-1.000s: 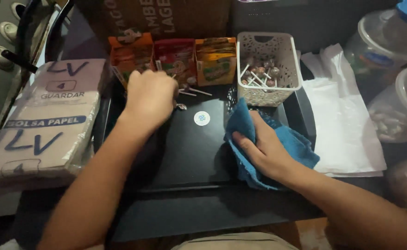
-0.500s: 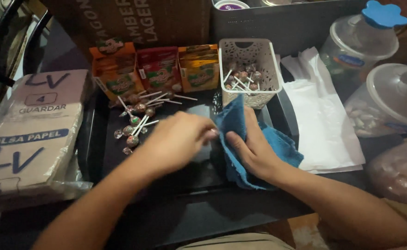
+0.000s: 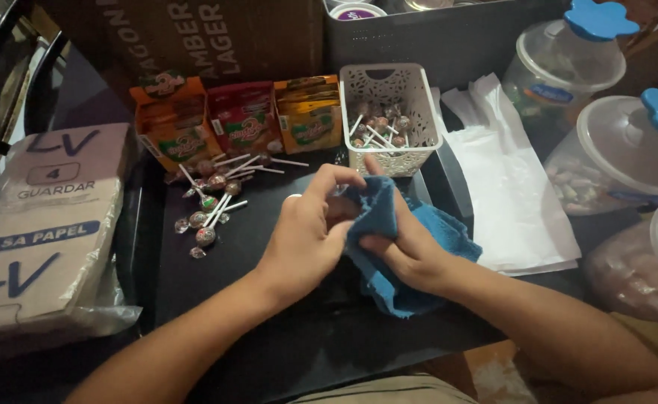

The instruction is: Cleaning a small decorative basket and individual lollipops using a blue cloth.

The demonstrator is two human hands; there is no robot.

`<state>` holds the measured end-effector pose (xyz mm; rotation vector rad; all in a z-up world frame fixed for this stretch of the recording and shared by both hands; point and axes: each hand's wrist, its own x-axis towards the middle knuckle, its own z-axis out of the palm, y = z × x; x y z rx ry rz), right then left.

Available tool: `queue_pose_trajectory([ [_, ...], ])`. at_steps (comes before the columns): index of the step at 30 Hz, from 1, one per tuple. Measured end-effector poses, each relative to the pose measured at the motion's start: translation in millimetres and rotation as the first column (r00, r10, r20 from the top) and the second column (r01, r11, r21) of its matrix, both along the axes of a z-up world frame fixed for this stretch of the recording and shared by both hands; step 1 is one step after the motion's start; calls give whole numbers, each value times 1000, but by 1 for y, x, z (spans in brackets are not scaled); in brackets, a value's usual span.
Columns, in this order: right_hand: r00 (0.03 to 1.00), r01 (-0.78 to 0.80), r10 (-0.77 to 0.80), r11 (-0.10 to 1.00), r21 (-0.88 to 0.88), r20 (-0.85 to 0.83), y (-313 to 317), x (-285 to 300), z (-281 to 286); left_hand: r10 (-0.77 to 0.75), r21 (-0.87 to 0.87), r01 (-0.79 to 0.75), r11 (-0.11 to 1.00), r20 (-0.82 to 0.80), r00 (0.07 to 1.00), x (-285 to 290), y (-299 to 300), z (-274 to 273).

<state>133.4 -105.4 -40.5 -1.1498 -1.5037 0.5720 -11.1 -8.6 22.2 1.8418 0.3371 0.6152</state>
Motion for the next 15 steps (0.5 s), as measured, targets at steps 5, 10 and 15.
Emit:
queue_pose_trajectory([
  [5, 970, 140, -146, 989, 45, 195, 5, -5, 6, 67, 551, 1, 835, -104, 992, -13, 9, 6],
  [10, 971, 108, -107, 994, 9, 214, 4, 13, -42, 56, 702, -35, 711, -8, 998, -12, 6, 11],
  [15, 969, 72, -71, 997, 4, 237, 0, -11, 3, -102, 514, 133, 847, -87, 991, -13, 12, 16],
])
